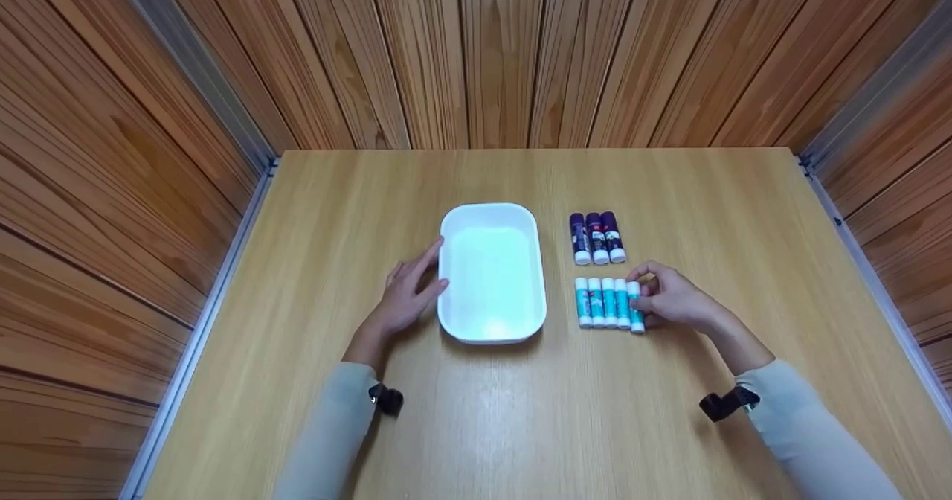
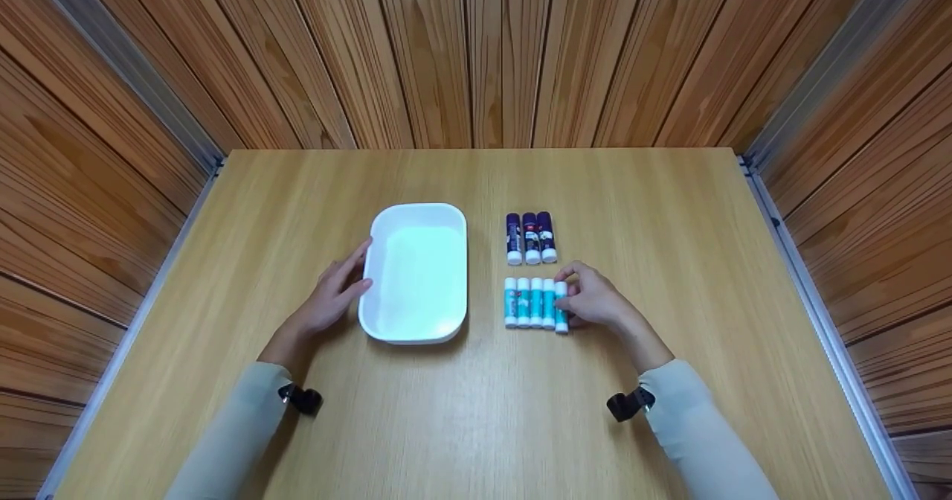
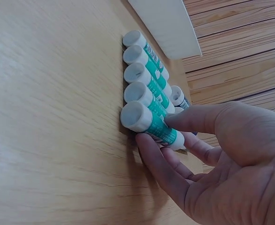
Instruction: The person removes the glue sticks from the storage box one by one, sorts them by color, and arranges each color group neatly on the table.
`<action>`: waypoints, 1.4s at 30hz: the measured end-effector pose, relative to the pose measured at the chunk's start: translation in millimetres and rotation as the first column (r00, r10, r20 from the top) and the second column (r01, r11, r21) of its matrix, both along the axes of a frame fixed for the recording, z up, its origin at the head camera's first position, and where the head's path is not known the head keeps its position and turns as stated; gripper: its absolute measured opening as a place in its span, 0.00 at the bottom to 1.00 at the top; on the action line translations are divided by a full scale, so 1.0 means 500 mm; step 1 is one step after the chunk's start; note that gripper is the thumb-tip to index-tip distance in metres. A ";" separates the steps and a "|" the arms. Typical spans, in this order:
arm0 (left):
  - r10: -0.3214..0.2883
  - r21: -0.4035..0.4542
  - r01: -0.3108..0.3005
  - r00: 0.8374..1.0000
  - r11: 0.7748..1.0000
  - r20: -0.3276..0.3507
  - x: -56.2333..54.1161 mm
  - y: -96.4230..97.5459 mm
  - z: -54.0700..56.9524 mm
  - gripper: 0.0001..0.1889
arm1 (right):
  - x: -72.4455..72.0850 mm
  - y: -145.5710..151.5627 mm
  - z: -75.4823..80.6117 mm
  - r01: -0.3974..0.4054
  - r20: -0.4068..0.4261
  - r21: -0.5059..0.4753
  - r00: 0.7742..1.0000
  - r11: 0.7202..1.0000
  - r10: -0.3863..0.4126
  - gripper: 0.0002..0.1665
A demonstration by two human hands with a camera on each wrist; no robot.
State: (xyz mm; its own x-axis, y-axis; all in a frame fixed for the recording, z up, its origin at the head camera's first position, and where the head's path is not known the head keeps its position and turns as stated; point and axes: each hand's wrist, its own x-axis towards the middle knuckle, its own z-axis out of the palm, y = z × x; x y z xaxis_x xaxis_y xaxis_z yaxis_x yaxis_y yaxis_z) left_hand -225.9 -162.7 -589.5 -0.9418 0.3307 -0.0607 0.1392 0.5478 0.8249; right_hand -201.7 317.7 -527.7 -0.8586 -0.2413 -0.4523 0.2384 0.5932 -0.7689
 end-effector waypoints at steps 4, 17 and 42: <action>-0.001 0.004 0.001 1.000 1.000 -0.008 -0.003 -0.001 -0.002 0.40 | -0.002 0.002 -0.007 -0.005 -0.025 -0.004 1.000 1.000 0.005 0.26; -0.001 0.010 0.001 1.000 1.000 0.005 0.000 0.001 -0.004 0.41 | -0.007 0.006 -0.015 -0.008 -0.039 0.022 0.999 1.000 0.009 0.26; -0.013 0.018 0.011 0.991 1.000 0.132 0.005 -0.016 0.034 0.41 | 0.007 0.017 -0.007 0.020 -0.126 0.043 0.992 0.999 -0.015 0.31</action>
State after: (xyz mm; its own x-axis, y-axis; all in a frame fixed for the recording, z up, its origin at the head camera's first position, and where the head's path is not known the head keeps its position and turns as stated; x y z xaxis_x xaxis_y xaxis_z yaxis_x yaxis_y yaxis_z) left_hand -223.2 -170.7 -572.3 -0.9219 0.3439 -0.1784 0.0348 0.5322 0.8459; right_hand -198.2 326.3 -531.0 -0.9133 -0.2082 -0.3500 0.1517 0.6237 -0.7668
